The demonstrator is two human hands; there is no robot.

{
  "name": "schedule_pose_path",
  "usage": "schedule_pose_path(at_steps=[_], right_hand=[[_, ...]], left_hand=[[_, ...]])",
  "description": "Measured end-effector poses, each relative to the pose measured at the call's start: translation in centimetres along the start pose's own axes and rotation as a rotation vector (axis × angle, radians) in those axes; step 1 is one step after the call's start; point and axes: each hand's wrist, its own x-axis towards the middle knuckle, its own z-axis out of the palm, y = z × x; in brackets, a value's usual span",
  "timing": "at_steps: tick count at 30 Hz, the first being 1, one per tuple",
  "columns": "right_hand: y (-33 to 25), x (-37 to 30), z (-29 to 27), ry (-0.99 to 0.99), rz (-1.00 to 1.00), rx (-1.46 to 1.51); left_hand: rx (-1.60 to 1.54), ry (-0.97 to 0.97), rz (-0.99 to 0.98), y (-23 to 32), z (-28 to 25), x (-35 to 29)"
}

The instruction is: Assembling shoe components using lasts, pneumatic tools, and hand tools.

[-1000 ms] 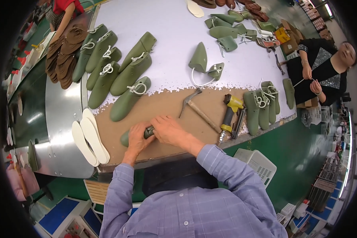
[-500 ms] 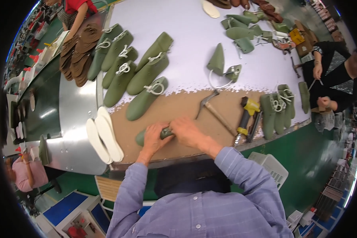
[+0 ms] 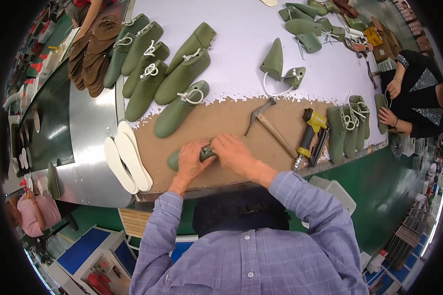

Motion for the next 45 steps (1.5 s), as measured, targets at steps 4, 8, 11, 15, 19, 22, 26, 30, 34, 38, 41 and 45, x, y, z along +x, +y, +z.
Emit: schedule_pose_path(at_steps=[4,8,11,15,19,22,26,30,34,38,41,45], right_hand=[[-2.1,1.3,-0.3,-0.220,0.441,0.137],[-1.8,1.8,-0.3,-0.307,0.443,0.096],[-1.4,1.3,0.8,-0.240,0.299,0.069],[-1.7,0.8,0.4,-0.002,0.233,0.176],[5.3,-4.6,-2.9,0.367,0.678,0.109],[9.8,-10.0,-2.7,0.140,0.608,-0.432],[7.9,-9.3,-4.8,0.043,0.600,-0.304],[1.2,-7.6,-8.5,0.205,0.674,0.207],[-2.8,-8.2,-5.6,0.397,0.234,0.081],[-3.6,-7.2,-6.6,-0.177,0.783,0.462],[-2.8,-8.3,-6.2,0.526,0.600,0.654],[-1.4,-9.3,-2.5,0.494,0.259,0.054]], left_hand=[[0.034,-0.009,0.003,-0.1,-0.4,-0.5],[0.044,0.010,0.016,0.2,0.0,0.1],[0.050,-0.036,-0.020,0.7,-0.3,0.6],[0.061,-0.040,-0.038,0.3,-0.4,0.0],[0.029,0.017,-0.003,0.8,-0.2,0.1],[0.009,0.025,0.028,0.5,0.1,0.1],[0.019,0.059,0.000,-0.3,0.6,-0.7],[0.051,0.064,-0.036,-0.3,0.7,-0.7],[0.056,0.007,-0.048,0.1,0.5,0.1],[0.052,0.020,0.002,-0.5,0.3,-0.5],[0.071,0.046,0.002,-0.3,0.3,-0.1],[0.068,0.016,-0.002,0.1,0.3,0.2]])
